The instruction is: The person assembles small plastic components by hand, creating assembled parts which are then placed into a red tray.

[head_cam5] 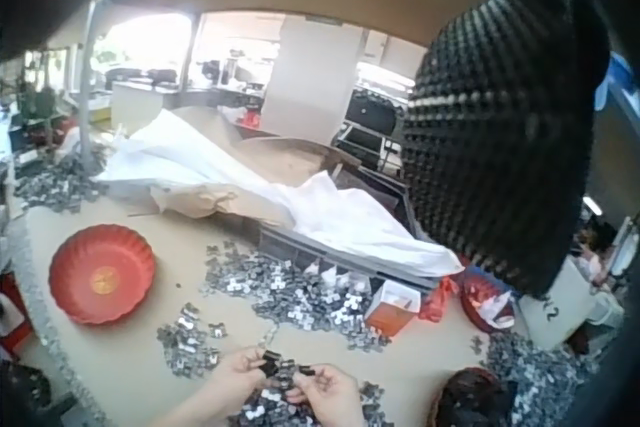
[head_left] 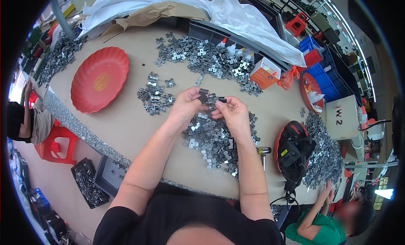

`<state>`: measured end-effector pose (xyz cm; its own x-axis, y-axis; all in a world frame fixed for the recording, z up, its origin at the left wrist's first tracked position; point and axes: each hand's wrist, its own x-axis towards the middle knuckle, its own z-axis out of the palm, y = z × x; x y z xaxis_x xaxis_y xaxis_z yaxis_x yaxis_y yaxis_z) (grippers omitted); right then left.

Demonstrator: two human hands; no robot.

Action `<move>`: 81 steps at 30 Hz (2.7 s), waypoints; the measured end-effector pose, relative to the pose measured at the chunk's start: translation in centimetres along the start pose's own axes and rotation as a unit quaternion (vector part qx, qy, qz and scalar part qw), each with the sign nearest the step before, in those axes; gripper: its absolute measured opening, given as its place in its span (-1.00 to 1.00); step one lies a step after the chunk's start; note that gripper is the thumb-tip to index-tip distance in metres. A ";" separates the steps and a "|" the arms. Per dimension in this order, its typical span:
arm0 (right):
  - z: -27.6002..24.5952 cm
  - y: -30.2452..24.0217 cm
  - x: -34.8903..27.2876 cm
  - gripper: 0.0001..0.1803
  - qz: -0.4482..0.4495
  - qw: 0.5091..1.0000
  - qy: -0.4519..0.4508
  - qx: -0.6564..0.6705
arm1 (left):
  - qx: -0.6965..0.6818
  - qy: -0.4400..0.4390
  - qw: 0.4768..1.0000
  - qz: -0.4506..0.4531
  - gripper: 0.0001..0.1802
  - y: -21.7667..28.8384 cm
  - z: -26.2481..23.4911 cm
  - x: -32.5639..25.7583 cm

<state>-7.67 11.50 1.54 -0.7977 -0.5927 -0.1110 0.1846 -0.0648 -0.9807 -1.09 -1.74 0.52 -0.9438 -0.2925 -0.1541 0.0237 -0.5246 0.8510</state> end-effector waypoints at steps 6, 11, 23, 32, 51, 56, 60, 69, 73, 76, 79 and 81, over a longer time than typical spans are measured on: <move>-0.2 0.4 0.1 -0.83 0.010 1.000 -0.011 -0.020 | -0.027 0.008 1.000 -0.009 -0.79 0.3 0.5 -0.2; -0.3 0.2 0.0 -0.79 0.024 1.000 -0.005 -0.014 | -0.025 -0.006 1.000 -0.018 -0.78 0.4 0.4 -0.2; -0.9 -0.5 -0.3 -0.85 0.055 0.998 0.007 0.039 | 0.030 -0.047 0.997 0.049 -0.79 0.0 0.9 -0.5; -1.8 -0.7 -0.2 -0.85 0.086 0.996 -0.011 0.027 | 0.090 -0.059 0.992 0.061 -0.76 -0.3 1.1 -0.4; -0.9 0.0 -0.6 -0.85 -0.017 0.990 0.018 -0.140 | 0.388 -0.058 0.912 0.122 -0.74 0.1 0.5 -0.7; -2.2 -0.3 0.0 -0.77 0.024 0.980 0.066 -0.186 | 0.561 0.096 0.775 0.274 -0.73 1.2 -1.9 1.0; -4.2 -0.1 0.2 -0.66 -0.054 0.913 0.037 -0.403 | 0.730 0.247 0.596 0.228 -0.68 2.0 -4.5 2.6; -10.2 -1.0 6.0 -0.67 0.086 0.784 0.191 -0.585 | 0.747 0.220 0.604 0.172 -0.89 1.0 -4.3 2.9; -8.5 0.2 7.0 -0.66 0.041 0.738 0.237 -0.630 | 0.740 0.235 0.611 0.154 -0.91 1.3 -3.9 2.5; -8.2 -0.5 6.5 -0.66 -0.016 0.776 0.218 -0.592 | 0.732 0.248 0.618 0.143 -0.83 1.6 -3.9 2.3; -8.4 -1.3 5.9 -0.73 -0.070 0.831 0.173 -0.524 | 0.632 0.228 0.710 0.208 -0.66 1.3 -4.1 3.0; -5.4 -2.0 3.8 -0.76 -0.056 0.940 0.114 -0.316 | 0.202 0.132 0.961 0.138 -0.62 0.0 -4.3 3.6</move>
<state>-14.21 13.71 2.25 -0.9073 -0.4187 0.0380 -0.2284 0.4150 -0.8807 -3.05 -6.21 -2.15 -0.8020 -0.5966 0.0293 0.0815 -0.0607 0.9948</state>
